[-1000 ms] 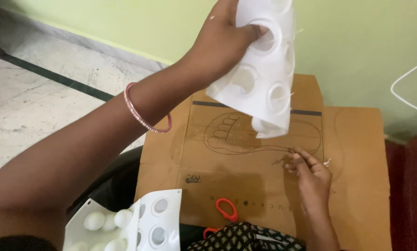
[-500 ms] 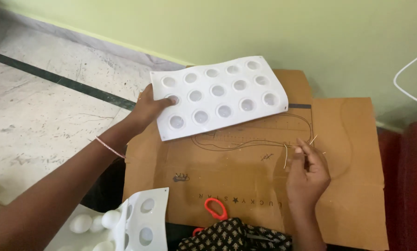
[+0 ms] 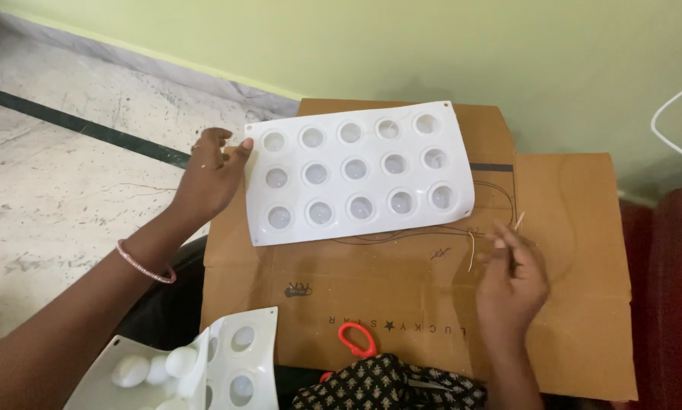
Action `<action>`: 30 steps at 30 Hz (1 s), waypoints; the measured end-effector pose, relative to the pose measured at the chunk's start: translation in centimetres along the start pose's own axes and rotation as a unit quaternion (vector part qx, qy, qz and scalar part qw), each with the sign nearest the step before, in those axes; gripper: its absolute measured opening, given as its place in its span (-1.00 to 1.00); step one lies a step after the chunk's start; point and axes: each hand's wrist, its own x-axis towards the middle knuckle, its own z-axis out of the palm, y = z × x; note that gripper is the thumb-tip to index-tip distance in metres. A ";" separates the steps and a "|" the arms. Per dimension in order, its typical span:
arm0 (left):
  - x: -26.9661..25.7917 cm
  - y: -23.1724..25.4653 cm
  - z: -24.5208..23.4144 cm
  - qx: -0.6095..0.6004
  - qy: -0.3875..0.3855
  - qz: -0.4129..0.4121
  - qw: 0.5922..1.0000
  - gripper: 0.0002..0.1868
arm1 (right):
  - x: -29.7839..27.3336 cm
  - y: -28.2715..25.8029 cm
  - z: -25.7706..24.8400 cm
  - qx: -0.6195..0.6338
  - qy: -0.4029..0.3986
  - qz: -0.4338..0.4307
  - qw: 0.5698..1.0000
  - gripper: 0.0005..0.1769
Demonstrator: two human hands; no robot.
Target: Preparing and inserting wicks into silicone candle molds using a needle and scissors.
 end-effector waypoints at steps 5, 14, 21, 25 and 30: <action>-7.0 7.3 -5.1 0.185 -0.047 0.091 0.977 -0.49 | 2.3 0.2 -4.4 0.026 0.007 -0.100 0.995 -0.80; -18.2 3.1 -6.4 0.138 -0.380 -0.085 0.910 -0.51 | 2.0 -1.4 -3.1 0.050 -0.118 -0.012 0.992 -0.75; -19.9 1.8 -11.1 0.342 -0.270 0.009 0.900 -0.61 | -9.7 -6.3 7.7 -0.121 -0.666 0.124 0.726 -0.48; -21.1 0.9 -13.1 0.420 -0.254 0.019 0.871 -0.56 | -13.4 -8.7 8.8 -0.166 -0.674 0.063 0.717 -0.50; -22.0 1.3 -13.0 0.414 -0.328 -0.058 0.847 -0.44 | -14.6 -9.3 9.0 -0.173 -0.701 0.033 0.691 -0.53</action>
